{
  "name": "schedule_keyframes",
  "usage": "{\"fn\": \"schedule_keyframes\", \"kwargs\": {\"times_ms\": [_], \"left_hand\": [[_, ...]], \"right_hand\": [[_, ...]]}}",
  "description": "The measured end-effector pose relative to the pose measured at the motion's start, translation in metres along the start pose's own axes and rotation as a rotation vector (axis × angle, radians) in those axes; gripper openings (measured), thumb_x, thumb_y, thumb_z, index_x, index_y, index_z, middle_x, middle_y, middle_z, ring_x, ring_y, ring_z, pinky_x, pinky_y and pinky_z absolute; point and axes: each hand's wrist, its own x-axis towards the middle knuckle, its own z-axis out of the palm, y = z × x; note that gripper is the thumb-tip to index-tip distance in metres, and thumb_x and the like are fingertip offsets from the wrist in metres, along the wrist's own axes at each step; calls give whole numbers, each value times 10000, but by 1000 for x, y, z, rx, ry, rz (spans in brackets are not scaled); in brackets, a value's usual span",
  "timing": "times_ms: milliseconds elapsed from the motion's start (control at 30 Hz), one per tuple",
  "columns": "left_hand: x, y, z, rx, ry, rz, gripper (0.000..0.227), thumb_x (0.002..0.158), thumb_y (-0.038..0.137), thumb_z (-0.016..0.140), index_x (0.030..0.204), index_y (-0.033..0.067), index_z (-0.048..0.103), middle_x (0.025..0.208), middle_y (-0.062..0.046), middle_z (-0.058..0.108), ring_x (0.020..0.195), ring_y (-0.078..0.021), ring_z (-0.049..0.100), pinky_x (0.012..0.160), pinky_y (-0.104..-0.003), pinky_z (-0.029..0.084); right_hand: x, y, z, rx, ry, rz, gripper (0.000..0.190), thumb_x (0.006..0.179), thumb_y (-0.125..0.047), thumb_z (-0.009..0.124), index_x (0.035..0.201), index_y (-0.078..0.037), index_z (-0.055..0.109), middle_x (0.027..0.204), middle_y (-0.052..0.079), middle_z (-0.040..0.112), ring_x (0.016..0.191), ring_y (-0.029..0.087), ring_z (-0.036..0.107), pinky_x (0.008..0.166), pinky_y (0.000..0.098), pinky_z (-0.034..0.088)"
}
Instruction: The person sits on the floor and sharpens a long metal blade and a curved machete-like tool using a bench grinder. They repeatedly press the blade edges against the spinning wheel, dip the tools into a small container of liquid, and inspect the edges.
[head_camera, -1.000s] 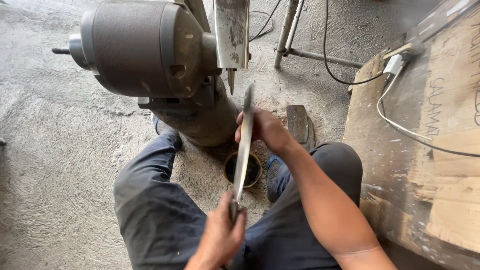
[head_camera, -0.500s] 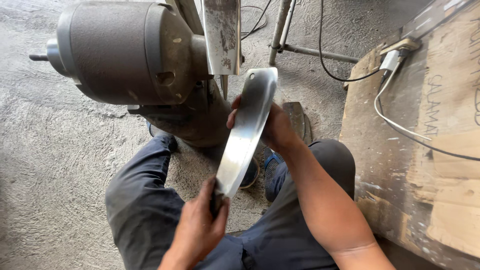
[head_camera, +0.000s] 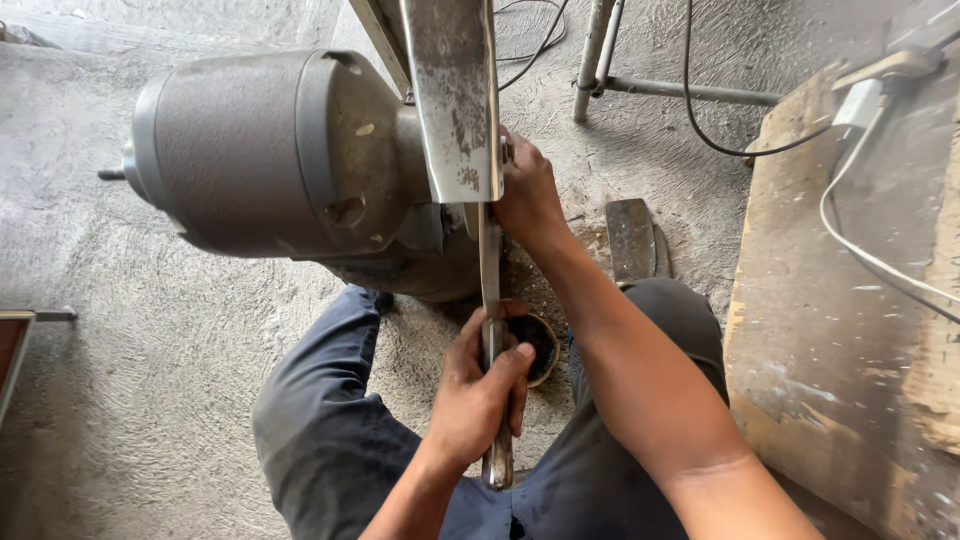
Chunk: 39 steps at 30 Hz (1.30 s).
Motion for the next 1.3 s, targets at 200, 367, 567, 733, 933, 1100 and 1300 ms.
{"fn": "schedule_keyframes", "kwargs": {"times_ms": [200,367,567,733,933,1100,1300], "left_hand": [[25,24,-2,-47,-75,24,472,926,80,580,1366,-65,487,599,-30,494,377,-118,475,355,-273,424],[42,37,-4,-67,-99,23,458,926,74,570,1352,-77,496,609,-14,464,381,-115,475,352,-267,412],[62,45,-7,-93,-91,-26,432,911,57,578,1314,-84,515,634,-26,480,388,-122,487,344,-279,420],[73,47,-8,-109,-108,-14,389,923,58,571,1286,-73,515,642,-26,476,398,-119,489,350,-279,422],[55,43,-6,-143,-120,-13,377,923,57,559,1274,-76,520,642,-27,472,399,-117,486,356,-278,425],[22,26,-1,-206,-96,-31,399,910,60,550,1284,-72,502,640,-26,468,394,-119,487,357,-279,434],[-17,7,5,-214,-96,-20,420,924,69,547,1301,-88,448,655,-40,467,393,-132,480,354,-281,420]], "right_hand": [[17,21,11,453,-264,1103,601,1100,-460,238,864,-57,616,701,64,643,532,129,603,475,298,515],[15,34,17,427,-270,1142,527,1095,-432,267,925,-71,612,704,38,632,497,111,576,450,294,479],[12,44,23,369,-310,1185,505,1093,-409,265,931,-73,605,730,36,644,518,115,606,474,301,525],[19,46,26,258,-331,1200,538,1101,-413,297,945,-29,640,801,93,676,623,172,642,559,358,529],[11,34,19,325,-304,1162,540,1079,-409,302,995,6,638,855,152,705,712,236,708,638,401,600],[-23,30,20,372,-354,1085,361,1010,-234,392,1033,16,652,822,184,716,662,242,708,631,373,588],[-43,6,8,79,-639,704,422,1056,-147,200,933,41,558,850,200,645,633,296,636,506,402,599]]}}
